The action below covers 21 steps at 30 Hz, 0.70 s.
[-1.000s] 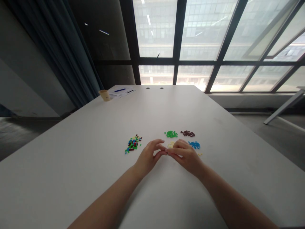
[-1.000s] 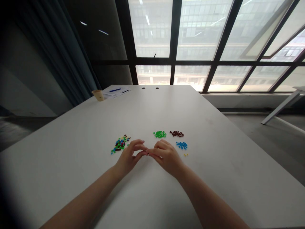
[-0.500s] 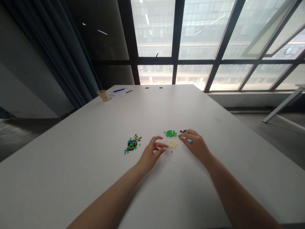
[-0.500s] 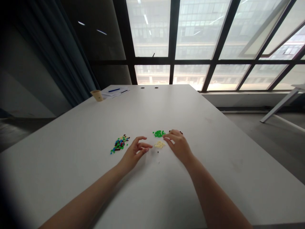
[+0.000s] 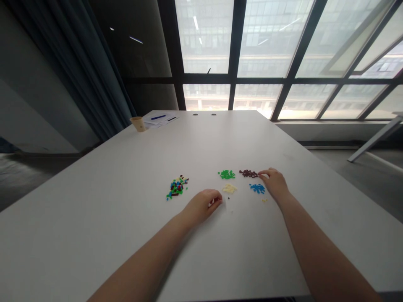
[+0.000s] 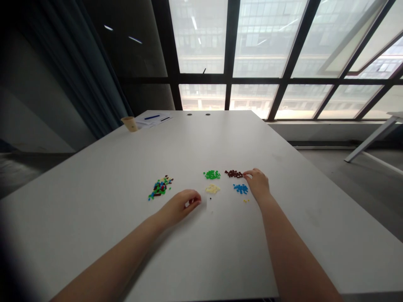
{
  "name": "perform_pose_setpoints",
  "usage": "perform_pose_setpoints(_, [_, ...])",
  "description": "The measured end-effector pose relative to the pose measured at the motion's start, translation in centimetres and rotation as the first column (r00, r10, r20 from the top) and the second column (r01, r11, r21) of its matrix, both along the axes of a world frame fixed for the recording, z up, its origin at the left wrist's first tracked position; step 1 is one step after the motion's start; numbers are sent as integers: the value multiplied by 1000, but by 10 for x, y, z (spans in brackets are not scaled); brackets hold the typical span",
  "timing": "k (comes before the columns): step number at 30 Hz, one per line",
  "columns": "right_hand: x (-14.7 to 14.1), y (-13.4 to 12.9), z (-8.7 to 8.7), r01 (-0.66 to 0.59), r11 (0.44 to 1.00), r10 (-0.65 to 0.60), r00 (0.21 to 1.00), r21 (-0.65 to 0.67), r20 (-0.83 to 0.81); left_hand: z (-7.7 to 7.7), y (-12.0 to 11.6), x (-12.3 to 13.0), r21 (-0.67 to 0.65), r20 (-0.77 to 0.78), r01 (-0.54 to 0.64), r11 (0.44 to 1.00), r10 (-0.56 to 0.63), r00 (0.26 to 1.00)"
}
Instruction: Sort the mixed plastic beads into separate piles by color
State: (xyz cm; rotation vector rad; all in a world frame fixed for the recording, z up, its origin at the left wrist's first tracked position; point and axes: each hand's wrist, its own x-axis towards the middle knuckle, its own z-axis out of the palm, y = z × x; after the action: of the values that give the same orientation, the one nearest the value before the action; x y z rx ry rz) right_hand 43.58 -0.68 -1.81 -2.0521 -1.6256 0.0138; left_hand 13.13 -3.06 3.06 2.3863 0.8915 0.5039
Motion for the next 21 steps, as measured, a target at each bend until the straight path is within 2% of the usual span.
perform_pose_setpoints(8, [2,2,-1,10,1000,-10,1000,-12,10,0,-1,1,13,-9,0,1000,0,1000])
perform_pose_setpoints(10, [3,1,1,-3,999,4,1000,51,-19,-2,1,1,34,12,-54,998,54,998])
perform_pose_setpoints(12, [2,-1,6,3,990,5,998,138,-59,-2,7,-5,82,68,-179,980,174,982])
perform_pose_setpoints(14, [0,-4,11,27,976,-5,995,214,-103,-1,19,-16,144,152,-361,921,340,928])
perform_pose_setpoints(17, [-7,-9,19,40,963,3,987,267,-161,1,41,-40,235,226,-617,751,575,787])
perform_pose_setpoints(19, [-12,-12,22,29,965,18,984,261,-178,1,53,-55,290,147,-691,663,682,716])
perform_pose_setpoints(21, [-16,-13,23,19,972,26,982,236,-186,-2,59,-64,301,5,-711,635,745,667])
